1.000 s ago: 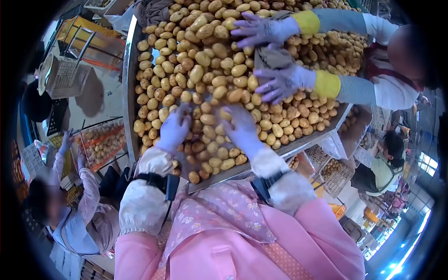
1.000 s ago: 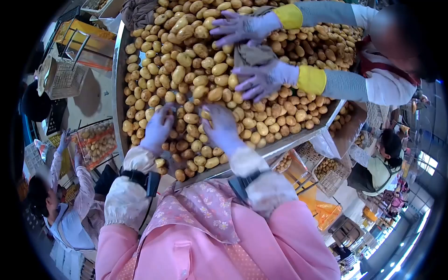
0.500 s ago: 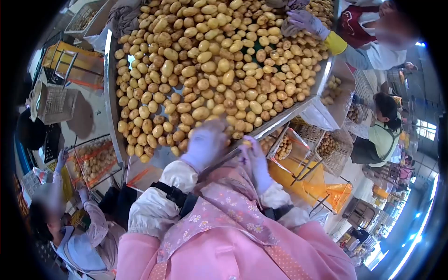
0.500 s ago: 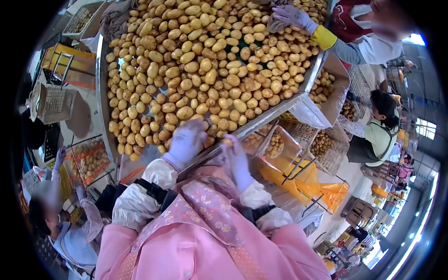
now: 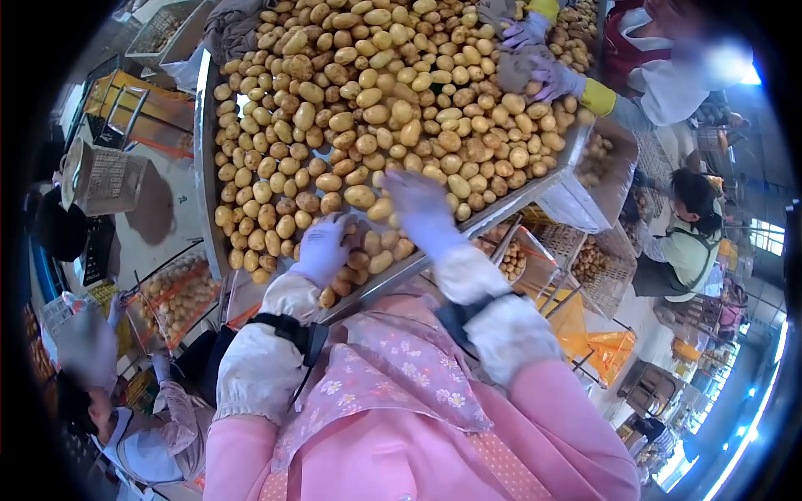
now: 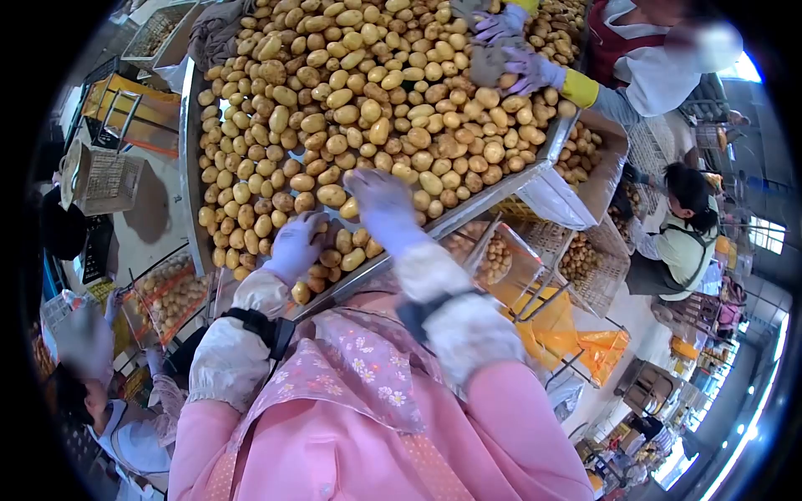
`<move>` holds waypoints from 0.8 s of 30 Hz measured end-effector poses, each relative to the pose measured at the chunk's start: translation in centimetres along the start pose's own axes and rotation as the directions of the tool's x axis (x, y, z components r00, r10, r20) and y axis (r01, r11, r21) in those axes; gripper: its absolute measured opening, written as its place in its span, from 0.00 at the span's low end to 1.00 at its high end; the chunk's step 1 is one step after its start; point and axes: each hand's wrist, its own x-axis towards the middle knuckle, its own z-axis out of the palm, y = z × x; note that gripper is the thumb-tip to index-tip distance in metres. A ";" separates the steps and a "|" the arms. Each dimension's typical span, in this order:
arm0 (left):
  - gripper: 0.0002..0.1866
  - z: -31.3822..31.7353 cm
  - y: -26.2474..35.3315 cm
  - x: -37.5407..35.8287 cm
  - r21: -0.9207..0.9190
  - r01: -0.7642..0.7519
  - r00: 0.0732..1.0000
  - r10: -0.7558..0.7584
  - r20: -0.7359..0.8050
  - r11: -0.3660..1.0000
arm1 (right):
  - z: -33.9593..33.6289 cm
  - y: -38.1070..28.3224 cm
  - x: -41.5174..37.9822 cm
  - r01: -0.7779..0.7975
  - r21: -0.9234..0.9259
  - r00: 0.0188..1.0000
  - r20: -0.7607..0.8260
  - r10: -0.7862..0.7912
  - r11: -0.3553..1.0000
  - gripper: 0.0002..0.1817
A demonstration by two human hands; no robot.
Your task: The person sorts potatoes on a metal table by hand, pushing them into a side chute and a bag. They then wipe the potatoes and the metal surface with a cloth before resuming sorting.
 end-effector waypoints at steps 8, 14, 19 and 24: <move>0.26 -0.3 0.8 -4.9 -0.907 0.012 0.789 -0.561 -0.249 0.421 | 8.1 -2.6 1.3 -0.239 0.476 0.968 0.048 0.246 0.846 0.13; 0.27 -0.6 5.3 -3.8 -0.219 -0.349 0.913 0.277 -0.300 0.911 | -1.5 -0.3 -9.7 -0.605 0.718 0.596 0.695 0.402 -0.344 0.16; 0.21 -0.2 -3.1 -9.5 -0.039 -0.369 0.929 0.367 -0.046 0.929 | -11.8 9.0 -20.3 -0.474 -0.327 0.750 0.337 0.569 0.818 0.27; 0.24 -3.7 -7.7 -8.9 -0.138 0.206 0.978 -0.209 -0.008 0.969 | -7.9 5.2 -8.2 -0.464 -0.210 0.849 0.171 0.500 0.860 0.32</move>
